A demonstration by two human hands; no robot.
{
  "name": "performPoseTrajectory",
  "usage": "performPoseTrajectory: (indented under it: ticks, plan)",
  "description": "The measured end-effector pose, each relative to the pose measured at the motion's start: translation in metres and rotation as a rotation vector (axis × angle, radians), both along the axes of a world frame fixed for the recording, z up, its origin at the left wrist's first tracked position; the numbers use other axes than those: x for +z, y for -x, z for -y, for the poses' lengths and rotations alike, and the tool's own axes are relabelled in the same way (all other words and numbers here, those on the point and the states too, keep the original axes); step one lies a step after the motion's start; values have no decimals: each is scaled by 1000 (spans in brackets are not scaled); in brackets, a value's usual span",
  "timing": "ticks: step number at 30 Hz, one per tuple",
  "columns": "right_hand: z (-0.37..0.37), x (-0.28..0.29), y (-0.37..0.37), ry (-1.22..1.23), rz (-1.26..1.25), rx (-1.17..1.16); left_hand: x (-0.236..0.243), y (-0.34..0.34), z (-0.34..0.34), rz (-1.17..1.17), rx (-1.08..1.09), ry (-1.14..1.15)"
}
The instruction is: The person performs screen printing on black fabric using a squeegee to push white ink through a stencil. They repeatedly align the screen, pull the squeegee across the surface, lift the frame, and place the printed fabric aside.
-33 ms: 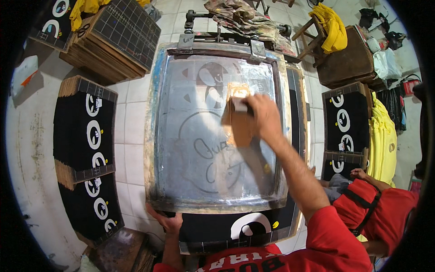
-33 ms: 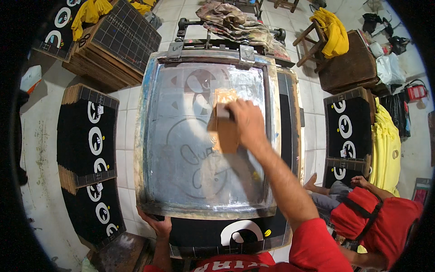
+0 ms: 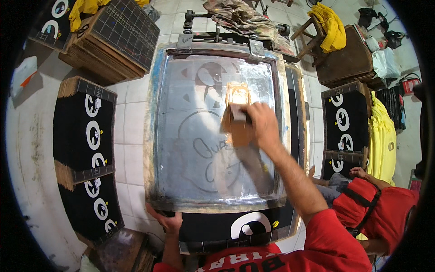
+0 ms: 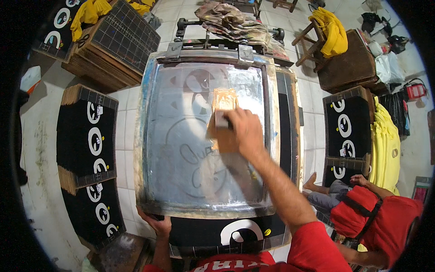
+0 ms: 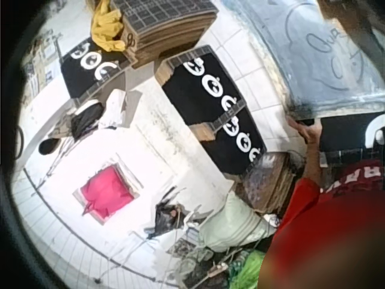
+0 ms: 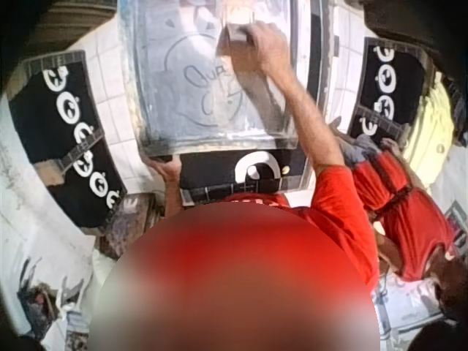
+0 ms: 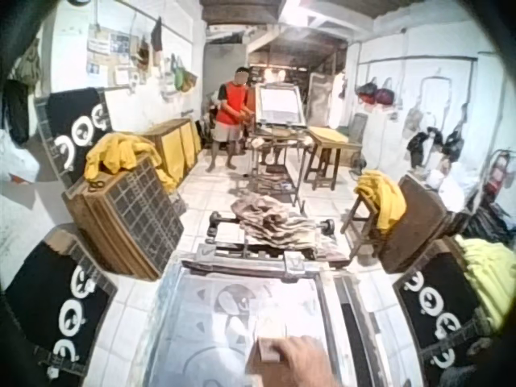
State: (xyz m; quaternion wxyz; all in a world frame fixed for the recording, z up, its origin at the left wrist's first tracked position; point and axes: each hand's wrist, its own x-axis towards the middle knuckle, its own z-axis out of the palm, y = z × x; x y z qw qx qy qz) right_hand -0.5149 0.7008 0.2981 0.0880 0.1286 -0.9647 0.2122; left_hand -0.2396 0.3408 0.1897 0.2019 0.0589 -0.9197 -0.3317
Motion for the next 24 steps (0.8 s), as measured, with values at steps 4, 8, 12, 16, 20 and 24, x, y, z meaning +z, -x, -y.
performPoseTrajectory:
  ticks: [4,8,12,16,20,24]
  plan:
    - [16,2,-88,130,-80,-54,-3,-5,3,51,35,-86]
    - [17,17,-159,164,-87,-126,-14,-10,6,113,74,-190]
    - [18,54,-226,198,-70,-122,8,-3,1,-22,-24,-333]
    - [23,124,-248,256,-185,-99,107,24,-6,-275,-109,-295]
    - [4,224,-181,113,-599,8,221,68,-14,-343,296,-303]
    - [-26,321,-76,-56,-857,-19,181,121,-88,-180,-119,-223]
